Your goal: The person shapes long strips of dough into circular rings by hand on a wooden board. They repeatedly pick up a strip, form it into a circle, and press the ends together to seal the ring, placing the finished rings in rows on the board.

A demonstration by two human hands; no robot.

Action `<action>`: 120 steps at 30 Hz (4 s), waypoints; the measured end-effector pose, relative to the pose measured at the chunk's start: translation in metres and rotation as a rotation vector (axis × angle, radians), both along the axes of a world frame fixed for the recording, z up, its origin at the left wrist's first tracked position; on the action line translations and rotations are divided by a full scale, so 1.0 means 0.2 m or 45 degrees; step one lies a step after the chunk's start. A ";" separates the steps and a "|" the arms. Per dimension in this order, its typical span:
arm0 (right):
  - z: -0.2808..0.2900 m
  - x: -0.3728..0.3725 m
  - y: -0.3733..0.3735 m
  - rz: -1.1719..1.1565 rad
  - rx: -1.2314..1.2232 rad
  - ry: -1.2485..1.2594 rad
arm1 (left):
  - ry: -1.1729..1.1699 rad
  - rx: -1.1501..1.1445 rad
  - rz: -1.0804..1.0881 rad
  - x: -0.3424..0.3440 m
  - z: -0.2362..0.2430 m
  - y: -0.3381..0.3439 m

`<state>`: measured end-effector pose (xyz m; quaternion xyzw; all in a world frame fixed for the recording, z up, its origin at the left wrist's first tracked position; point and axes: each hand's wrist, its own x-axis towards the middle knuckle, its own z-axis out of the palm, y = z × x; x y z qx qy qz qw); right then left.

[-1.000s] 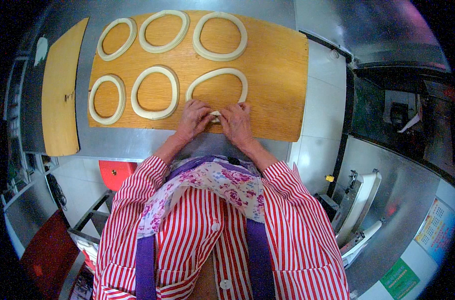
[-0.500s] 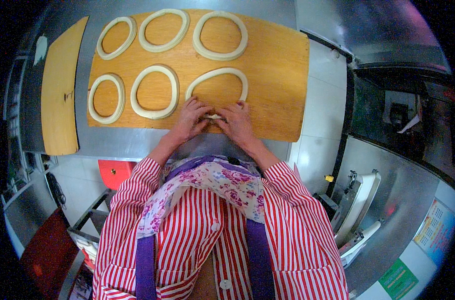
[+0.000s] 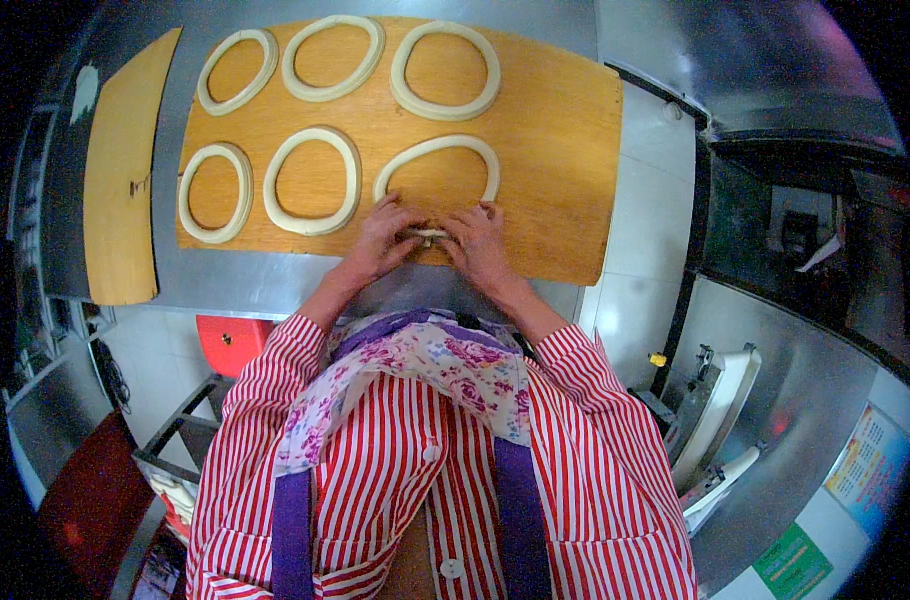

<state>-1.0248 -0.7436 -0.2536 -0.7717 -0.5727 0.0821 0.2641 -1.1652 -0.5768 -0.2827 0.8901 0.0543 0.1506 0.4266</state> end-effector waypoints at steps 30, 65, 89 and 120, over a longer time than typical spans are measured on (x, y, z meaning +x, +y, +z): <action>-0.06 -0.05 0.04 0.031 0.039 0.030 | 0.118 -0.089 0.010 -0.01 0.03 0.01; 0.67 0.25 0.34 -0.694 0.169 1.338 | -0.092 -1.381 0.605 0.20 0.39 -0.34; -0.02 0.36 0.18 -0.429 -0.047 0.161 | 0.359 0.320 0.563 0.05 0.11 0.08; 0.00 -0.18 0.08 -0.172 -0.075 0.039 | -0.070 0.181 -0.001 -0.07 0.06 0.05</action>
